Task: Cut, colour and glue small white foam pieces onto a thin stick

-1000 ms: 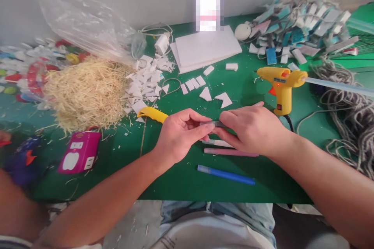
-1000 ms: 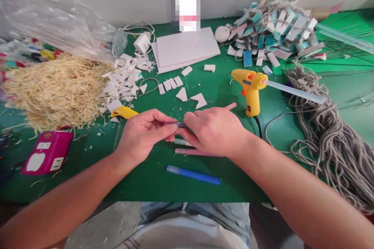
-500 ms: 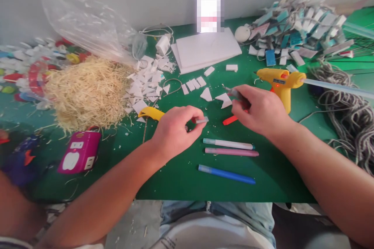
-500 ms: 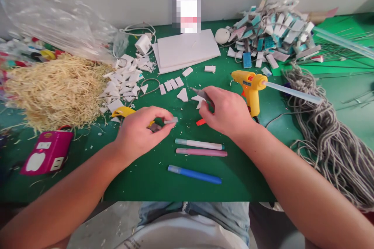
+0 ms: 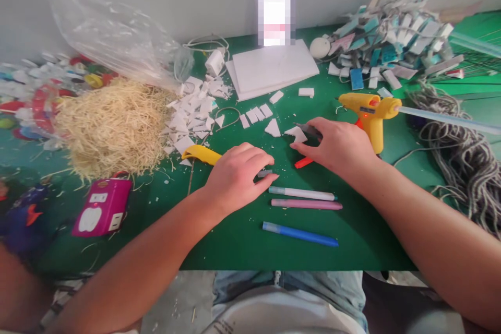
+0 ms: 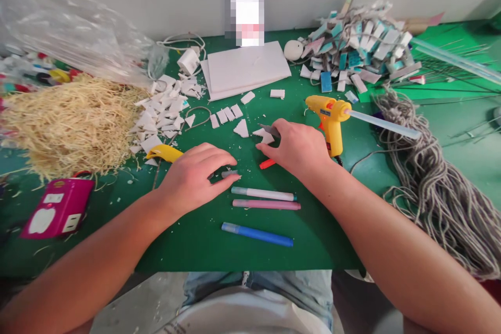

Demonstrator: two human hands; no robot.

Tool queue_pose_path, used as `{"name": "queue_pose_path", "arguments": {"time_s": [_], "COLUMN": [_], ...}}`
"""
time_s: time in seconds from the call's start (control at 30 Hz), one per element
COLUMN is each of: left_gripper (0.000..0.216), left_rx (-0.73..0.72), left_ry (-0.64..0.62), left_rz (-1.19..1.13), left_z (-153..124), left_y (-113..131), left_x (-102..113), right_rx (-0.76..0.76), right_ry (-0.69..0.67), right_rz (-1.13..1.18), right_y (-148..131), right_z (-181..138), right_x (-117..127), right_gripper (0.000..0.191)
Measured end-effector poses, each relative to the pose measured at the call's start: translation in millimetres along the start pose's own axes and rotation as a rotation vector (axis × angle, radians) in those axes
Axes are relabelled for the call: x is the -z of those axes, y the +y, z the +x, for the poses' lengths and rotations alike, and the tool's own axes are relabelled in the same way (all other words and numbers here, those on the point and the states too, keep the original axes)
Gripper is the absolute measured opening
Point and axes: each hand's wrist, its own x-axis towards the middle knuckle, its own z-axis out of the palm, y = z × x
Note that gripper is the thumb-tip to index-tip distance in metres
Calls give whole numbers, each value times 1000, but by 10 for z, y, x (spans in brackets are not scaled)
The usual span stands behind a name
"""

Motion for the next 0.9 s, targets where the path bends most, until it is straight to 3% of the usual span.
{"name": "queue_pose_path", "arguments": {"time_s": [0.2,0.47,0.57,0.7,0.9], "left_gripper": [13,11,19,33,19], "left_rx": [-59,83,75,69,87], "left_ry": [-79,76,75,-16,-55], "left_rz": [-90,41,38,1,20], "left_z": [1,31,66,119,135], "left_y": [-6,-110,-124,-124,-169], "left_x": [-3,-11,-33,-98,-150], "right_rx": [109,350,365,321,373], "right_ry": [-57,-121,-65,15,252], "right_rz": [60,151,313,567,689], "right_y": [35,11,12,57,110], "right_z": [-66,-157,-162,-184,-206], "right_x": [26,-50,-39,4,-14], "right_gripper": [19,26,36,48,54]}}
